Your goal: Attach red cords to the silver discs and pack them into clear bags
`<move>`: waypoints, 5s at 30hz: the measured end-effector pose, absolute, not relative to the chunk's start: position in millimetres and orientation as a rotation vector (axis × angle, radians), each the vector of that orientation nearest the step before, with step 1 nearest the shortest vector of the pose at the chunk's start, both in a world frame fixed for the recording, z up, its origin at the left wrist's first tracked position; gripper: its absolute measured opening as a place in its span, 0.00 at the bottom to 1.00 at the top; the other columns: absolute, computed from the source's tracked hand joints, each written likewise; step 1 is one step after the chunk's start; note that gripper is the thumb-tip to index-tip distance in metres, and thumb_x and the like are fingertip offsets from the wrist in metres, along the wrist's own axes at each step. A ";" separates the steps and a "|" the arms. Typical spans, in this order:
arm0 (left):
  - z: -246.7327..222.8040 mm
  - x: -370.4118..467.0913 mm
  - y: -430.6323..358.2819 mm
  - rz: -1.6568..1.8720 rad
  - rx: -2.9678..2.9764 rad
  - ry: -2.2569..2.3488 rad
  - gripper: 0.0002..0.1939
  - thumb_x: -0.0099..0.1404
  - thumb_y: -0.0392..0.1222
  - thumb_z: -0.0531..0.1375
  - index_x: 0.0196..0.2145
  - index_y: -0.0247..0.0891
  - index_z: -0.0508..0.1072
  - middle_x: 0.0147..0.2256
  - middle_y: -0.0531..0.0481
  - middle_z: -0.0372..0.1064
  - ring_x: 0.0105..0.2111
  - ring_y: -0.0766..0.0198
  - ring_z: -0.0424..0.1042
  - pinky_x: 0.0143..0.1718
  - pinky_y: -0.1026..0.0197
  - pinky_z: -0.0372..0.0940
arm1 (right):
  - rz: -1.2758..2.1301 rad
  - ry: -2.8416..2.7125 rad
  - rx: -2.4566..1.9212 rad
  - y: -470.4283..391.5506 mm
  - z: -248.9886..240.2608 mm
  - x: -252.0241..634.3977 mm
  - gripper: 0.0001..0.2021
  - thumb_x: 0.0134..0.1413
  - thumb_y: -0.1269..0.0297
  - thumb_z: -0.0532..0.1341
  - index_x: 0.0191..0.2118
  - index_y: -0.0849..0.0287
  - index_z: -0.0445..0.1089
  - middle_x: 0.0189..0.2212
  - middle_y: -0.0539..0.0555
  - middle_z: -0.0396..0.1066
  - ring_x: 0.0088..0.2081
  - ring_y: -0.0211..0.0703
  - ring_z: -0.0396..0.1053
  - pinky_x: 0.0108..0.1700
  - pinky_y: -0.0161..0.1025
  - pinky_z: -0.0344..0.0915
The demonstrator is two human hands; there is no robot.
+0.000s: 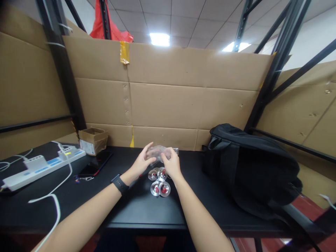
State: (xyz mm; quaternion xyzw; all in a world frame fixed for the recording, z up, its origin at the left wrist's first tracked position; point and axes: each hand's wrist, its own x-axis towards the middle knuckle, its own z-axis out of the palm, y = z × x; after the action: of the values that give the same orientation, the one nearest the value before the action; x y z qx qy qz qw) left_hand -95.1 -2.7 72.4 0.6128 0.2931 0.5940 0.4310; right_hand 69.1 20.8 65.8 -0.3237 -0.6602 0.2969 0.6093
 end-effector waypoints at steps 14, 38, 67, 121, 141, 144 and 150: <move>73.5 -107.8 -2.3 1.530 1.808 1.057 0.20 0.63 0.40 0.62 0.53 0.37 0.75 0.49 0.41 0.76 0.49 0.53 0.75 0.54 0.51 0.67 | 0.858 -1.643 -0.639 23.8 63.0 67.8 0.17 0.56 0.58 0.64 0.50 0.59 0.75 0.48 0.60 0.77 0.51 0.54 0.74 0.57 0.50 0.66; 101.6 -152.1 -1.9 1.500 1.672 1.046 0.22 0.57 0.48 0.67 0.46 0.32 0.78 0.41 0.41 0.78 0.34 0.59 0.75 0.33 0.62 0.69 | 1.112 -1.550 -0.583 8.9 86.7 86.2 0.22 0.47 0.60 0.70 0.50 0.56 0.71 0.41 0.55 0.75 0.31 0.41 0.74 0.34 0.39 0.71; 68.4 -222.7 12.2 0.873 2.067 2.918 0.26 0.61 0.35 0.57 0.58 0.37 0.65 0.60 0.31 0.60 0.60 0.40 0.57 0.53 0.42 0.54 | 1.089 -1.689 -0.748 16.4 80.3 86.0 0.22 0.48 0.59 0.67 0.51 0.56 0.68 0.36 0.52 0.73 0.29 0.39 0.73 0.27 0.33 0.65; 83.5 -183.8 7.3 1.407 2.435 1.929 0.11 0.63 0.34 0.55 0.39 0.43 0.76 0.44 0.46 0.73 0.49 0.52 0.68 0.49 0.49 0.58 | 0.241 -2.507 -1.195 111.7 81.8 64.4 0.30 0.35 0.67 0.74 0.51 0.51 0.74 0.41 0.56 0.77 0.46 0.55 0.73 0.50 0.46 0.62; 69.9 -124.7 11.0 1.511 1.726 1.088 0.18 0.62 0.54 0.63 0.38 0.35 0.77 0.34 0.44 0.78 0.35 0.57 0.77 0.41 0.57 0.71 | 1.362 -1.390 -0.624 47.7 67.7 58.0 0.26 0.42 0.57 0.73 0.48 0.55 0.69 0.32 0.50 0.76 0.28 0.37 0.71 0.29 0.32 0.60; 71.5 -122.7 9.6 1.499 1.710 1.102 0.18 0.60 0.54 0.65 0.37 0.34 0.77 0.34 0.44 0.78 0.33 0.57 0.78 0.39 0.58 0.71 | 1.407 -1.347 -0.618 45.7 69.9 57.8 0.25 0.41 0.56 0.74 0.45 0.55 0.69 0.30 0.50 0.76 0.27 0.36 0.70 0.29 0.32 0.60; 70.1 -121.8 10.3 1.460 1.526 1.002 0.18 0.60 0.54 0.65 0.36 0.34 0.74 0.33 0.45 0.78 0.31 0.59 0.77 0.34 0.61 0.70 | 1.509 -1.324 -0.639 32.5 79.4 55.4 0.20 0.42 0.51 0.73 0.35 0.61 0.74 0.27 0.53 0.75 0.28 0.39 0.73 0.34 0.36 0.67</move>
State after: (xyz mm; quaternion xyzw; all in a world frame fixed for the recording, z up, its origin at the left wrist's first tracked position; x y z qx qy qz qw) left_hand -121.8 10.3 70.1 0.6008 0.3946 0.5747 0.3913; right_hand 55.4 32.5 79.4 -0.2636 -0.5463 0.6224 0.4946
